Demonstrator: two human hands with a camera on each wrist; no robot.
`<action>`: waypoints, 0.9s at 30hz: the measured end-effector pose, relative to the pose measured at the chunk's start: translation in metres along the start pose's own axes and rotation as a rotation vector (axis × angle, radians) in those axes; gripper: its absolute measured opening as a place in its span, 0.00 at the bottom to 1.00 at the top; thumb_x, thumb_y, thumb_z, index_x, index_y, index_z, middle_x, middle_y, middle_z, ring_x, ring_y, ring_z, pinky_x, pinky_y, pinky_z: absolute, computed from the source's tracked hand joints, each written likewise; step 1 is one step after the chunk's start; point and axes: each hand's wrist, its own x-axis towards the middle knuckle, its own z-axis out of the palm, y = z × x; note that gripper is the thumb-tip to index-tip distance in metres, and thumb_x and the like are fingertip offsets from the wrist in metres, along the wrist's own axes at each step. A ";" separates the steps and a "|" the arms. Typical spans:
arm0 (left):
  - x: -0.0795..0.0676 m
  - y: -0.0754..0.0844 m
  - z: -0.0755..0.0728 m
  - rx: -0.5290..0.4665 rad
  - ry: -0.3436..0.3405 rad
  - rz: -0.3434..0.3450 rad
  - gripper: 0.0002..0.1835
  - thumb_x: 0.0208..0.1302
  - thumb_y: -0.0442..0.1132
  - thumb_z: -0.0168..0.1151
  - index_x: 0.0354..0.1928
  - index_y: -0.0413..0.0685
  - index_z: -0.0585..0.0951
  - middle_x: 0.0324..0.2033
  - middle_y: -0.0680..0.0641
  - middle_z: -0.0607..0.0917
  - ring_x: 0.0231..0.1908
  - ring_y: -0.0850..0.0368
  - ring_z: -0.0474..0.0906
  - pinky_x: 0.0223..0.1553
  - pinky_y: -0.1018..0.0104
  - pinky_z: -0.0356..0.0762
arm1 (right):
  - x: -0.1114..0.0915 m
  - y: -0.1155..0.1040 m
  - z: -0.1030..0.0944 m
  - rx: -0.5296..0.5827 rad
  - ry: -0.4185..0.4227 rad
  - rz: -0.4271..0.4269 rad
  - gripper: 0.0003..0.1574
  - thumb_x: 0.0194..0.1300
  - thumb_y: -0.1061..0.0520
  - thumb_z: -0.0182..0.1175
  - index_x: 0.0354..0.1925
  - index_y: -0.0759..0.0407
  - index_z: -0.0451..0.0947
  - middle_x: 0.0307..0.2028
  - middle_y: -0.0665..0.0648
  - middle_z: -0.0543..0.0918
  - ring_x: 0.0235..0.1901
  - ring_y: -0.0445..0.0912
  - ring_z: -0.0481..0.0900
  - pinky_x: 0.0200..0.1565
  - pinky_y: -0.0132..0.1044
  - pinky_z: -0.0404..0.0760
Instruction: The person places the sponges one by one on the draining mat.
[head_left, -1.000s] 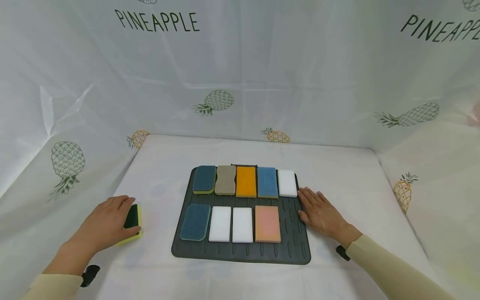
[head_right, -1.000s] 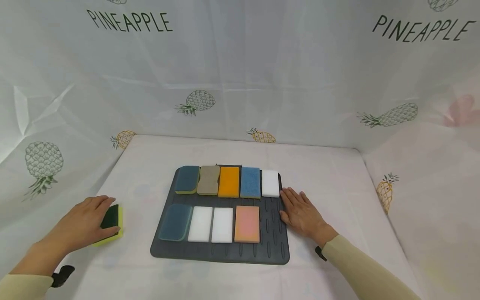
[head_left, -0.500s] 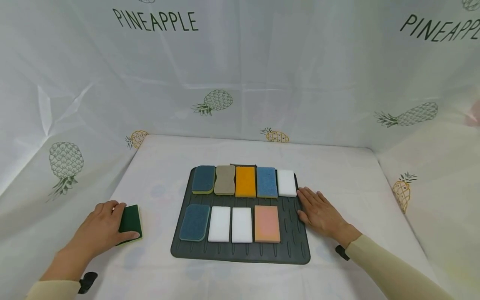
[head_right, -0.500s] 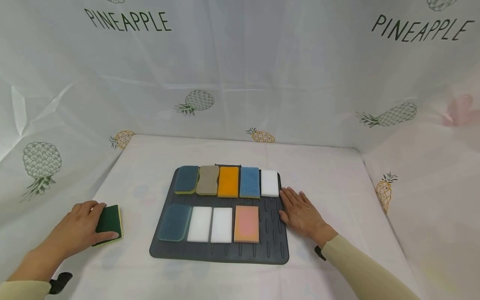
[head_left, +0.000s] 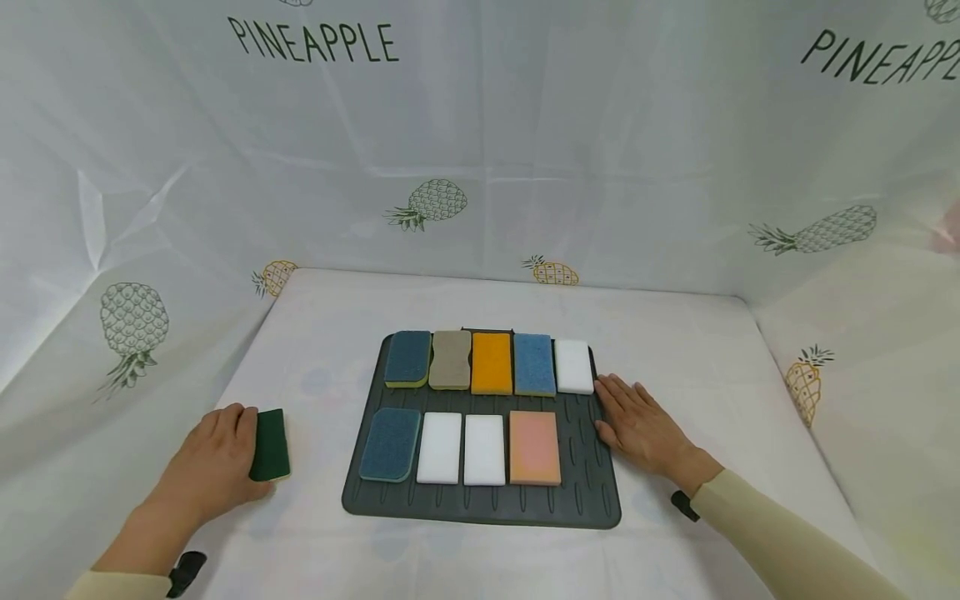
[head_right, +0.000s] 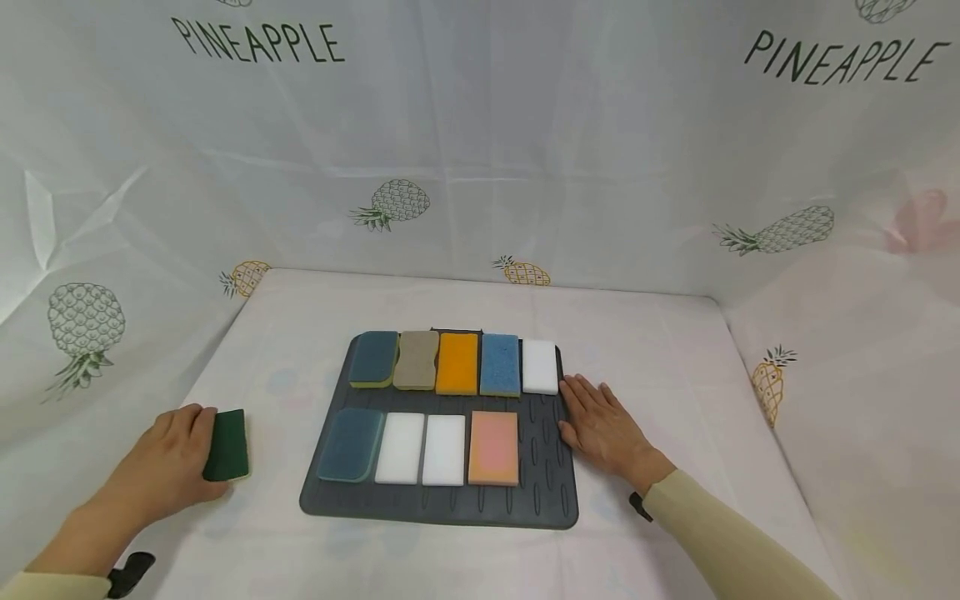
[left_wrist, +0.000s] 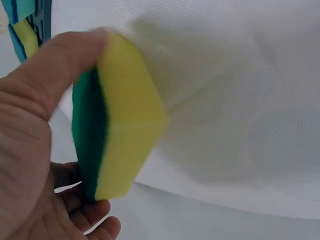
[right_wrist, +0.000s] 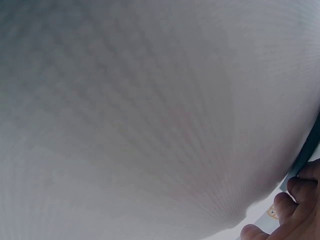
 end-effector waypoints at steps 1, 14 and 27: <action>0.000 0.000 0.000 0.000 -0.008 -0.004 0.60 0.25 0.55 0.83 0.57 0.21 0.65 0.49 0.25 0.71 0.48 0.29 0.67 0.50 0.37 0.72 | 0.000 0.000 0.000 -0.001 -0.002 0.001 0.44 0.76 0.39 0.43 0.76 0.64 0.50 0.75 0.62 0.55 0.75 0.57 0.52 0.72 0.59 0.55; 0.008 -0.017 0.012 0.039 0.134 0.055 0.63 0.19 0.53 0.85 0.57 0.20 0.64 0.49 0.24 0.71 0.49 0.28 0.67 0.47 0.37 0.73 | 0.000 0.000 0.000 0.003 -0.005 0.006 0.43 0.75 0.39 0.44 0.76 0.64 0.50 0.75 0.62 0.55 0.75 0.57 0.52 0.72 0.59 0.55; 0.033 -0.034 0.018 -0.011 0.264 0.117 0.65 0.39 0.69 0.75 0.64 0.21 0.61 0.53 0.23 0.69 0.53 0.29 0.64 0.56 0.38 0.67 | 0.001 0.000 0.003 0.001 0.035 0.003 0.43 0.75 0.40 0.45 0.75 0.64 0.53 0.74 0.62 0.58 0.74 0.58 0.55 0.71 0.60 0.57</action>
